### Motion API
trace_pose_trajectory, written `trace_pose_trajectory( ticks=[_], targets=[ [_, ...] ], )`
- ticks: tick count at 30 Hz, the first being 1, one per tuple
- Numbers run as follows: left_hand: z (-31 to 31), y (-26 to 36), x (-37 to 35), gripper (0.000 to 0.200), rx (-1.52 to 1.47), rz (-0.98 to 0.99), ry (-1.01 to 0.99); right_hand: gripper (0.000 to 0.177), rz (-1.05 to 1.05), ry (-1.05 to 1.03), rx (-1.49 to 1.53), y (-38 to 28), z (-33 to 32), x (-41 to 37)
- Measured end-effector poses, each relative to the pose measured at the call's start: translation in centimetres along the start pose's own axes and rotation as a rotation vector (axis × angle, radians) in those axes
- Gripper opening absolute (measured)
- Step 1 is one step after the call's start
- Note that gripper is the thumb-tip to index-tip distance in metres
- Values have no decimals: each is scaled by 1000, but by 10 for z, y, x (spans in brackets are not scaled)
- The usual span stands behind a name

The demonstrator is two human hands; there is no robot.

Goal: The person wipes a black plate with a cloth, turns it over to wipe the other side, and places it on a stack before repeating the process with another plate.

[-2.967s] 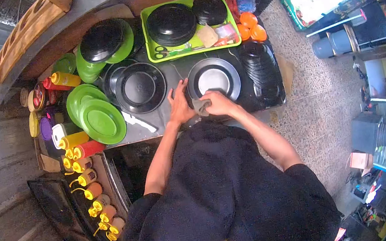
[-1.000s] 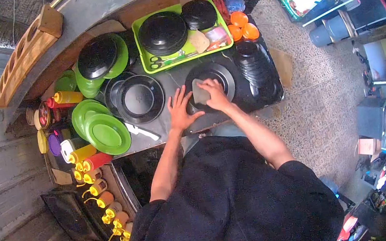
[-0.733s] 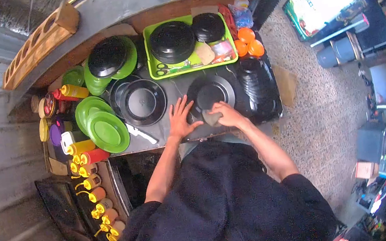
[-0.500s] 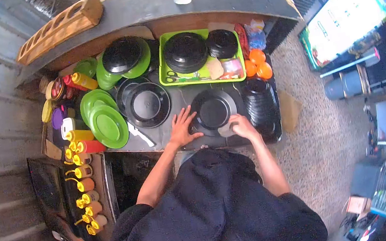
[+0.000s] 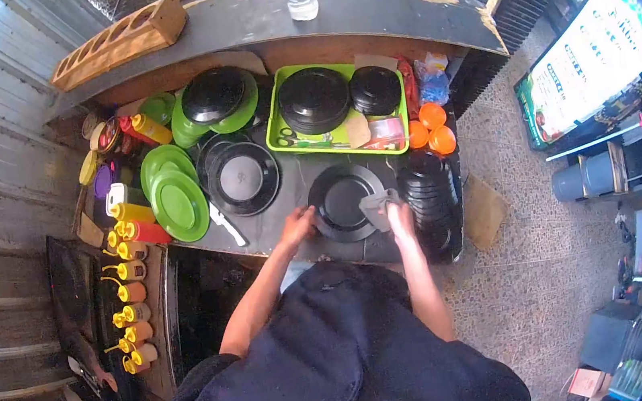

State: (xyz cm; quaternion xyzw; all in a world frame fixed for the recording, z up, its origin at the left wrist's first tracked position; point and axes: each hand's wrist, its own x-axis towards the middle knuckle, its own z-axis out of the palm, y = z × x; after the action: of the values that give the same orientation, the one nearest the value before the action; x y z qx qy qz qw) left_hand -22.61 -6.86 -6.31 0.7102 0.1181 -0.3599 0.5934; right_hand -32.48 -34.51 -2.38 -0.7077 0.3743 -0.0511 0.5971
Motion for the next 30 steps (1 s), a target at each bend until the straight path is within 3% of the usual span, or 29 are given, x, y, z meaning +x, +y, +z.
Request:
trace_pose_trajectory(
  ticks=[5, 8, 10, 12, 16, 19, 22, 23, 26, 27, 28, 30],
  targets=[
    [0, 11, -4, 61, -88, -33, -24, 38, 111, -27, -37, 0, 2, 3],
    [-8, 13, -9, 64, -130, -29, -55, 38, 79, -53, 272, 19, -6, 13],
    [-13, 19, -20, 69, -325, -41, -54, 36, 65, -35, 406, 14, -13, 12],
    [-23, 32, -33, 73, -365, -29, -79, 35, 115, -159, 532, 30, -29, 16],
    [-33, 59, -41, 59, -434, -58, -80, 39, 191, -220, 867, -15, -43, -4],
    [-49, 72, -33, 37, -542, 38, -211, 55, 74, -413, 862, -35, -45, 0],
    [-48, 96, -32, 40, -606, 68, -202, 60, -46, -582, 999, -47, -43, 10],
    [-49, 107, -34, 49, -612, 58, -197, 67, -146, -661, 1044, -41, -36, 21],
    [-56, 116, -12, 58, -560, 102, -232, 76, -101, -513, 983, -66, -21, 23],
    [-60, 121, -8, 58, -556, 117, -217, 87, -141, -528, 956, -74, -16, 26],
    [-63, 119, 4, 58, -542, 110, -236, 89, -184, -686, 1053, -72, -15, 37],
    [-64, 120, 29, 48, -541, 228, -168, 87, -152, -677, 1276, -78, -3, 47]
  ],
)
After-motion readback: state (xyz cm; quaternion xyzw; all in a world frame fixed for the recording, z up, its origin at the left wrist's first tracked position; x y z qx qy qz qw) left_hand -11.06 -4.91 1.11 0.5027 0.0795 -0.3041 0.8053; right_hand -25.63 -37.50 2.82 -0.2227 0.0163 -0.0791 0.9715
